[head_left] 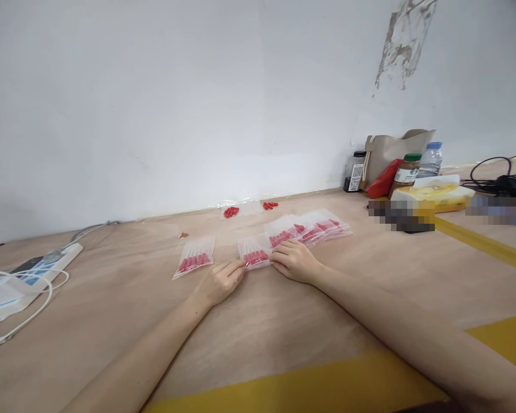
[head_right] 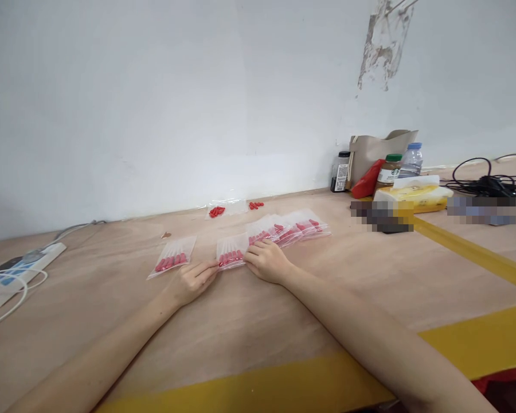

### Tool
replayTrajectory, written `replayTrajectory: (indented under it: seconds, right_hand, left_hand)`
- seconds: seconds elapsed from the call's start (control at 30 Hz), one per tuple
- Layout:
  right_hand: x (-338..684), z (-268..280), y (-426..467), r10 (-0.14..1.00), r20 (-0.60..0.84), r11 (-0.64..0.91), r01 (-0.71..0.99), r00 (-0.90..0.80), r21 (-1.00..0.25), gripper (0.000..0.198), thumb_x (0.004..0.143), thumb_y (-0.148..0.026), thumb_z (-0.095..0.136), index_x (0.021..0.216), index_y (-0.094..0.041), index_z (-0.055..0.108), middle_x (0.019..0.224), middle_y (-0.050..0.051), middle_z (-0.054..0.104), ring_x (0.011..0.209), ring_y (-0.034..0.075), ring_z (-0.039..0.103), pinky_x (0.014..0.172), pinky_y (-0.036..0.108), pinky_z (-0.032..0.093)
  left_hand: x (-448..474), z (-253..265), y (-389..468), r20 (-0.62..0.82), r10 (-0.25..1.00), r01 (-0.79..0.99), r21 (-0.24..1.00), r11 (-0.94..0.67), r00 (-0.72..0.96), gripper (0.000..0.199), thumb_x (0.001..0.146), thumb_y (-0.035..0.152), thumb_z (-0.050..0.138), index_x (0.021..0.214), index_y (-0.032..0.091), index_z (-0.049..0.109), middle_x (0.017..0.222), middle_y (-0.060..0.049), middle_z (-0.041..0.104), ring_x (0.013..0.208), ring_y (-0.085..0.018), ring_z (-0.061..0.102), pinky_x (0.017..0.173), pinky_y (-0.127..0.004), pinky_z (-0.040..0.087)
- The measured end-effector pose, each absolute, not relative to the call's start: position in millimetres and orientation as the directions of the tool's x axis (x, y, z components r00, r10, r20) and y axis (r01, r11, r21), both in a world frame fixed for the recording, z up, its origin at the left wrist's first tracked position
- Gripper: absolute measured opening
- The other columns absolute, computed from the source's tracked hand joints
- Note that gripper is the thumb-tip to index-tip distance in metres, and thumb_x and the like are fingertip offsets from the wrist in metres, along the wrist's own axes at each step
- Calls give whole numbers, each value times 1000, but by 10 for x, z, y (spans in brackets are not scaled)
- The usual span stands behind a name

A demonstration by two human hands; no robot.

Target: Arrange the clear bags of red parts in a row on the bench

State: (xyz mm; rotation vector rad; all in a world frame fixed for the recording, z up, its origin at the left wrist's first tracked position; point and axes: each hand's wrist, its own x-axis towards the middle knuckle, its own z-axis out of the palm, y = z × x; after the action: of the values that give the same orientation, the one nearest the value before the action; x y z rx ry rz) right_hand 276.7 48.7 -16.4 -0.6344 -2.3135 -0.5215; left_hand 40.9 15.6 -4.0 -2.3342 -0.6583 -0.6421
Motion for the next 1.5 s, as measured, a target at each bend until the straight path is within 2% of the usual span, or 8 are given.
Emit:
replayTrajectory:
  seconds: [0.23, 0.37, 0.5, 0.73, 1.07, 1.27, 1.4, 1.5]
  right_hand:
    - [2450, -123, 460, 109, 689, 759, 507, -716, 407, 18, 85, -18, 42, 78, -19, 59, 73, 2, 58, 70, 12, 43, 64, 29, 26]
    - [2284, -115, 470, 40, 657, 734, 468, -752, 491, 25, 85, -14, 39, 68, -16, 56, 69, 2, 56, 68, 12, 41, 62, 30, 25]
    - [2226, -81, 468, -16, 601, 716, 411, -799, 565, 29, 86, -10, 34, 65, -15, 54, 66, 3, 54, 68, 13, 41, 63, 31, 25]
    - [2281, -33, 481, -66, 569, 670, 386, -820, 634, 29, 87, -11, 31, 69, -15, 54, 68, 3, 54, 66, 13, 41, 66, 32, 28]
    - [2638, -37, 532, 51, 574, 595, 487, -817, 639, 27, 85, -9, 32, 76, -14, 56, 71, 4, 54, 69, 14, 42, 70, 33, 28]
    - [2665, -78, 557, 231, 609, 571, 613, -759, 547, 29, 87, -11, 29, 72, -13, 54, 72, 7, 55, 67, 15, 42, 70, 34, 26]
    - [2670, -94, 585, 231, 601, 594, 600, -765, 536, 31, 89, -17, 29, 70, -14, 54, 70, 7, 54, 67, 15, 42, 73, 36, 26]
    - [2644, -95, 577, 202, 606, 626, 577, -770, 525, 29, 89, -19, 31, 70, -15, 53, 70, 5, 54, 68, 15, 41, 74, 36, 26]
  left_hand:
    - [436, -36, 161, 587, 268, 583, -449, -677, 764, 19, 85, 15, 41, 84, 15, 60, 87, -5, 67, 72, -15, 63, 62, -27, 52]
    - [406, -50, 168, 591, 292, 596, -419, -685, 752, 23, 86, 15, 38, 85, 15, 60, 88, -6, 66, 73, -15, 63, 62, -27, 52]
    - [376, -55, 169, 581, 347, 623, -382, -682, 736, 25, 87, 17, 36, 85, 16, 61, 86, -7, 66, 71, -15, 63, 62, -26, 52]
    - [355, -44, 144, 587, 351, 638, -399, -659, 730, 24, 86, 17, 38, 81, 16, 62, 83, -6, 66, 67, -14, 61, 58, -24, 51]
    - [296, -55, 136, 615, 365, 663, -366, -653, 699, 21, 85, 19, 42, 78, 18, 61, 81, -3, 66, 64, -12, 60, 58, -23, 48]
    - [248, -81, 127, 604, 391, 673, -353, -650, 694, 23, 85, 20, 40, 78, 18, 62, 82, -4, 66, 65, -12, 60, 59, -23, 49]
    - [272, -38, 96, 615, 440, 707, -293, -644, 654, 21, 83, 22, 42, 74, 19, 61, 76, -3, 65, 62, -12, 59, 58, -24, 48]
    - [374, 7, 88, 623, 518, 761, -202, -617, 586, 21, 82, 27, 45, 94, 18, 59, 96, -7, 62, 83, -18, 60, 70, -29, 50]
